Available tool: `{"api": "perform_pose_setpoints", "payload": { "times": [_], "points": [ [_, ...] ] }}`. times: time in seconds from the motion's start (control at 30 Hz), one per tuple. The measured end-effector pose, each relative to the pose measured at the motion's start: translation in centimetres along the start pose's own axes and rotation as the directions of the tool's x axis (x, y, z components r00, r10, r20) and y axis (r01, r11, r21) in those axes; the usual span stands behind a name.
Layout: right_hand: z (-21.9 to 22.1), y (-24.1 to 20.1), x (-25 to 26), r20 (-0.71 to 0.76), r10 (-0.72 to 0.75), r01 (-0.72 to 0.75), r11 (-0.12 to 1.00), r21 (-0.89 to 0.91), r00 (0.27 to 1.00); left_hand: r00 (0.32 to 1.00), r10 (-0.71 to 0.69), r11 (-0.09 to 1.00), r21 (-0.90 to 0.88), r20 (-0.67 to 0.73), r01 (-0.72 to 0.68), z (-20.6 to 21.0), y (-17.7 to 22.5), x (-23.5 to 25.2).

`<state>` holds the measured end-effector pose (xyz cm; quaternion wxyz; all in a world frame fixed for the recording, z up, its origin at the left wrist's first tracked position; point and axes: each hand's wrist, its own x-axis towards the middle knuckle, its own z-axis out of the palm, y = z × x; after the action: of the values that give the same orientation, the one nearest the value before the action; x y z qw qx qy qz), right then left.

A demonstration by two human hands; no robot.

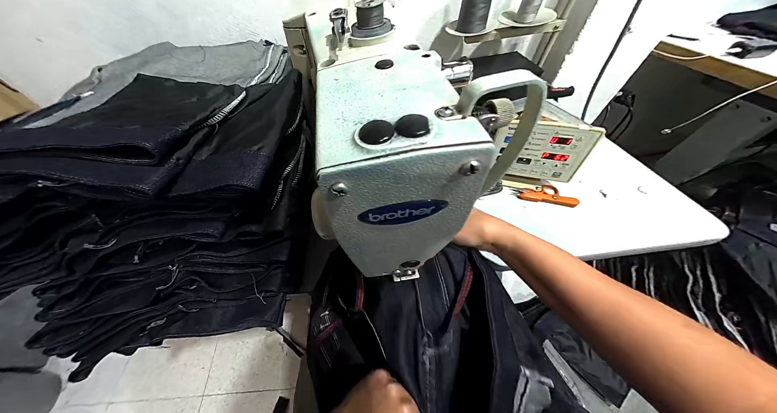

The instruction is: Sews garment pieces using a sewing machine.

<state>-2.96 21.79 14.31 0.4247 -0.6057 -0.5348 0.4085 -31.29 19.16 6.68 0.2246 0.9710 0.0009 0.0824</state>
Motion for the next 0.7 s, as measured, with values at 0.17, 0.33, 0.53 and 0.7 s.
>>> {"api": "perform_pose_setpoints", "payload": {
  "times": [0.17,0.33,0.53,0.7],
  "points": [
    [-1.0,3.9,6.0,-0.089,-0.478,0.427,0.842,-0.331,0.874,0.959,-0.053,0.972,0.205,-0.279,0.113,0.0,-3.0,1.4],
    [-1.8,5.4,9.6,0.148,-0.483,0.504,0.803,-0.319,0.863,0.862,-0.362,0.808,0.341,-0.355,0.481,0.0,-0.6,1.3],
    [-1.8,6.5,8.6,0.111,-0.473,0.468,0.757,-0.456,0.874,0.842,-0.028,0.875,0.394,-0.539,0.281,1.0,-1.8,3.3],
    [-3.6,6.4,10.0,0.078,-0.496,0.478,0.767,-0.428,0.865,0.724,0.057,0.871,0.389,-0.687,0.3,1.6,-5.1,2.6]
  ]
}}
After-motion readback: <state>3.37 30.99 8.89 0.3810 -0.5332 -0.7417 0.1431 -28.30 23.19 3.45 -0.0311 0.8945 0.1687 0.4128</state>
